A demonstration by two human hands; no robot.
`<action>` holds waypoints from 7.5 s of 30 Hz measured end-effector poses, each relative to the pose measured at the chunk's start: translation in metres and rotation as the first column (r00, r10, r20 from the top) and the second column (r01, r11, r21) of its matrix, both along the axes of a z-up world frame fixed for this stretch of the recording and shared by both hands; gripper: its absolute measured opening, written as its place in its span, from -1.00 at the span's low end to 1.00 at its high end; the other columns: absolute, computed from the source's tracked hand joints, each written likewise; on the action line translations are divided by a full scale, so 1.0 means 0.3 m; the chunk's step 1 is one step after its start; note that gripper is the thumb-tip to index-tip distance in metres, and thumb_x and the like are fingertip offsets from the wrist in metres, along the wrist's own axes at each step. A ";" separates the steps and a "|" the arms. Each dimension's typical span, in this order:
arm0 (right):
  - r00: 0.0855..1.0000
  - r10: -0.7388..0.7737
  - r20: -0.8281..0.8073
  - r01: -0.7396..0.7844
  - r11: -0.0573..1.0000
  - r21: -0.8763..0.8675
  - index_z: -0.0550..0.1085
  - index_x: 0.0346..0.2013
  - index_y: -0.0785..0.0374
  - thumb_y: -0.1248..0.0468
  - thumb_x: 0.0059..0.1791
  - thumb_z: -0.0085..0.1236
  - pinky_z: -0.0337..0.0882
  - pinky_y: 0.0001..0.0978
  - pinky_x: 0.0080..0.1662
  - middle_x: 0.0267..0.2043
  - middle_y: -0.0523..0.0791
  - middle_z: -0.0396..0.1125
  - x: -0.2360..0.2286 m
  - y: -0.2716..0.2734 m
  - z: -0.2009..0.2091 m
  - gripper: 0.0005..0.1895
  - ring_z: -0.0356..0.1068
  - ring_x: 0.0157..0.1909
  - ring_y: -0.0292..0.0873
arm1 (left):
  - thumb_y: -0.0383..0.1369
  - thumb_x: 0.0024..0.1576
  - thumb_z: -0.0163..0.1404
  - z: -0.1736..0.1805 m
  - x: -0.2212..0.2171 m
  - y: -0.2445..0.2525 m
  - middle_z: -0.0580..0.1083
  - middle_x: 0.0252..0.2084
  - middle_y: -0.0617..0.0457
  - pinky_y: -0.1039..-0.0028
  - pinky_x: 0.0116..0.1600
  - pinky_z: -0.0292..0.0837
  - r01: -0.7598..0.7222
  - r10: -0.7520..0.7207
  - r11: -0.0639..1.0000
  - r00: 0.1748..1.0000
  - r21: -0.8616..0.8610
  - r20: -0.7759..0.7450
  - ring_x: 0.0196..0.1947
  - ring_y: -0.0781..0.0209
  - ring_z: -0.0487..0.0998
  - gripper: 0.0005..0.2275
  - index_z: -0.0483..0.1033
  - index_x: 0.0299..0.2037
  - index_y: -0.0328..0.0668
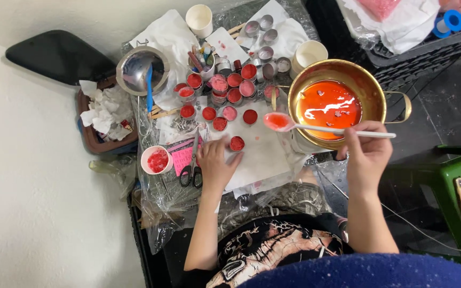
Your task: The recorder is shown using a spoon to pour a red liquid mixture from a pot into small round lipstick or cosmetic containers.
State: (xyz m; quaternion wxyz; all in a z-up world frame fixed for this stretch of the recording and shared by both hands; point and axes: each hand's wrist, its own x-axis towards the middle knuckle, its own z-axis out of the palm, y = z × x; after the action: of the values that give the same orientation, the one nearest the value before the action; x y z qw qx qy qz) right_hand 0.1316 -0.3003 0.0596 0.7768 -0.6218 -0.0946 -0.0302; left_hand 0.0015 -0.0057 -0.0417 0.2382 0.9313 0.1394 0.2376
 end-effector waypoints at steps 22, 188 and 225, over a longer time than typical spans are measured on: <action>0.972 0.169 -0.161 -0.189 0.975 -0.118 0.28 -0.09 0.34 0.43 0.12 0.10 0.42 -0.50 -0.33 -0.21 -0.02 0.42 -0.204 0.133 -0.308 -0.83 0.42 -0.42 -0.30 | 0.10 -0.11 0.31 0.096 -0.161 0.045 0.40 0.17 0.07 -0.03 0.32 0.01 0.025 -0.023 0.999 0.998 0.032 -0.055 0.28 0.05 0.32 -0.39 0.52 0.05 -0.08; 0.786 0.585 0.202 -0.368 0.705 -0.606 0.52 -0.28 0.30 0.32 0.01 0.31 0.44 -0.50 -0.41 -0.40 -0.14 0.50 -0.169 0.587 -0.053 -0.88 0.50 -0.48 -0.32 | -0.28 -0.10 0.39 0.149 -0.208 -0.017 0.40 0.16 0.01 0.13 0.30 0.12 -0.265 0.222 0.961 0.907 0.075 0.358 0.22 0.06 0.44 -0.34 0.33 0.20 -0.17; 0.911 0.356 -0.206 -0.410 0.833 -0.372 0.38 -0.25 0.32 0.28 0.15 0.09 0.33 -0.58 -0.43 -0.36 -0.14 0.47 -0.119 0.444 -0.203 -0.83 0.52 -0.31 -0.37 | -0.03 0.07 0.25 0.027 -0.241 0.036 0.40 0.15 -0.01 0.10 0.24 0.09 -0.429 0.394 0.881 0.898 0.198 0.195 0.18 0.06 0.36 -0.45 0.40 0.17 -0.12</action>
State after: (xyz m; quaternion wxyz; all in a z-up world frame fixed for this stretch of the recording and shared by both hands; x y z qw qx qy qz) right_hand 0.0958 -0.1672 -0.0014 0.6246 -0.7387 -0.1714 0.1866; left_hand -0.0707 0.0050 -0.0336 0.0798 0.8813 0.2869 0.3669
